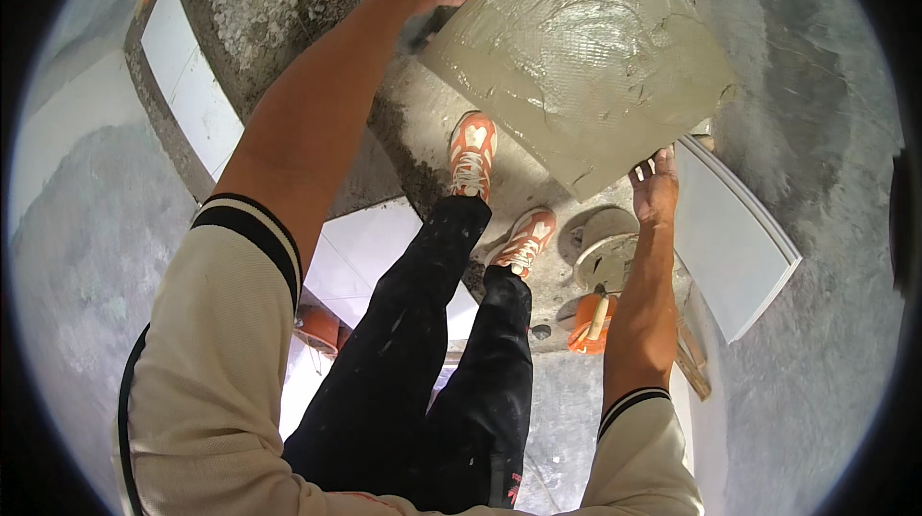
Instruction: The person installs white ceramic floor tiles by spreading cement with a trowel, placing the tiles, and tapping them into place with a rubber mallet. The person works on a concrete floor in a room under construction.
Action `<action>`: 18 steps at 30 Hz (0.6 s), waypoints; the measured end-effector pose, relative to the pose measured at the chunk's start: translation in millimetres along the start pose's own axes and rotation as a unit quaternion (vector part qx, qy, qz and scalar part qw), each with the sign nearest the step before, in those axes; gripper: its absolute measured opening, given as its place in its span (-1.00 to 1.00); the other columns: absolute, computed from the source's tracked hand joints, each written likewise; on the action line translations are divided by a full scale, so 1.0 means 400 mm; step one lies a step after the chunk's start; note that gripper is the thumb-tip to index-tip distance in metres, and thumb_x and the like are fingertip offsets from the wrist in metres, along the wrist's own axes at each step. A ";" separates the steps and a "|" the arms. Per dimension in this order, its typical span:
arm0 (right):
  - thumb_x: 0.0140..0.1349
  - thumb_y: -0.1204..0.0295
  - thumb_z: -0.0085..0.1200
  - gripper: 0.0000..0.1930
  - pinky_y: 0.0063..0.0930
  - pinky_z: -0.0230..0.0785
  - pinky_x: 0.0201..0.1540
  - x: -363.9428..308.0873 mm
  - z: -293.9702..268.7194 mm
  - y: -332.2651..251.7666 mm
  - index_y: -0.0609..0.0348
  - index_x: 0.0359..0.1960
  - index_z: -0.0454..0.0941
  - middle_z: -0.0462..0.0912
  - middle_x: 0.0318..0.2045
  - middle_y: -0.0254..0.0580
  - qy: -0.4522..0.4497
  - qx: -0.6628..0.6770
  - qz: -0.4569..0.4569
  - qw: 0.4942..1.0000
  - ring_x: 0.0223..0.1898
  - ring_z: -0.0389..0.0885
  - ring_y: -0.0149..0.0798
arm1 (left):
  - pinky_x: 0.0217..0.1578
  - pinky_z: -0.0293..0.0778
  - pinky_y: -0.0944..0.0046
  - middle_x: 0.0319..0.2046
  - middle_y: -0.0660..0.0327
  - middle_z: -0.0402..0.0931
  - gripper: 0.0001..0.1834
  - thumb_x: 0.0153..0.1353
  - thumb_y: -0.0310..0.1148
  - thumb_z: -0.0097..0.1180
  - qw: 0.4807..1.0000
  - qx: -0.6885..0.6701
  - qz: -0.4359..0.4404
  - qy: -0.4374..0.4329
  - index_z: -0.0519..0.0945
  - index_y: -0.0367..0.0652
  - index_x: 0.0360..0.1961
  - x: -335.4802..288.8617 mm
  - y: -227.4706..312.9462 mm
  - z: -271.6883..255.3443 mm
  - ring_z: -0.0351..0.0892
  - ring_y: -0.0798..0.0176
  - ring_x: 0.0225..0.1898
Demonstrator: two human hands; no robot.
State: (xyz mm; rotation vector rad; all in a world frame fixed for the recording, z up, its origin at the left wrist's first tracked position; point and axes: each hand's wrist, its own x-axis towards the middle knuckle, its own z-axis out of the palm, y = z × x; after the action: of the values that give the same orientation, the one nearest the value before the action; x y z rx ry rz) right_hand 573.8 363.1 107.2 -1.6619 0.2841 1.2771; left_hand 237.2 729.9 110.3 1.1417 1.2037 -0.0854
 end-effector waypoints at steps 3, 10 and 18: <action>0.66 0.22 -0.05 -0.46 0.13 0.29 0.42 -0.030 0.003 -0.014 0.13 0.55 0.26 0.42 0.44 -0.13 0.005 -0.003 -0.006 1.000 0.42 0.40 -0.03 | 0.42 0.39 0.02 0.45 -0.11 0.37 -0.25 0.53 0.15 0.04 1.000 0.002 -0.009 -0.016 0.42 -0.22 0.49 -0.051 0.005 0.000 0.42 0.03 0.42; 0.53 0.09 0.17 -0.40 -0.08 0.33 0.41 -0.272 -0.055 -0.054 0.18 0.44 0.41 0.58 0.33 -0.13 -0.058 -0.041 0.039 0.997 0.35 0.51 -0.08 | 0.11 0.60 0.13 0.06 0.18 0.69 -0.38 0.59 0.05 0.03 0.970 -0.208 -0.085 -0.092 0.51 -0.27 0.36 -0.321 -0.084 -0.010 0.67 0.27 0.05; 0.52 0.26 0.20 -0.61 -0.27 0.55 0.21 -0.454 -0.072 -0.147 0.20 0.26 0.61 0.77 0.10 -0.19 -0.065 -0.057 0.071 0.994 0.11 0.72 -0.25 | 0.04 0.58 0.11 0.00 0.17 0.73 -0.46 0.51 -0.02 0.21 0.950 -0.258 -0.178 0.003 0.67 -0.28 0.23 -0.584 -0.118 0.023 0.66 0.27 -0.04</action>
State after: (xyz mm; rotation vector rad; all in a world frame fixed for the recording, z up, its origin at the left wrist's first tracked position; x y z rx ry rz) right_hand 554.9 304.4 290.0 -1.6703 0.2576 1.5261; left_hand 116.4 585.6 256.7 0.4623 1.3273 -0.0361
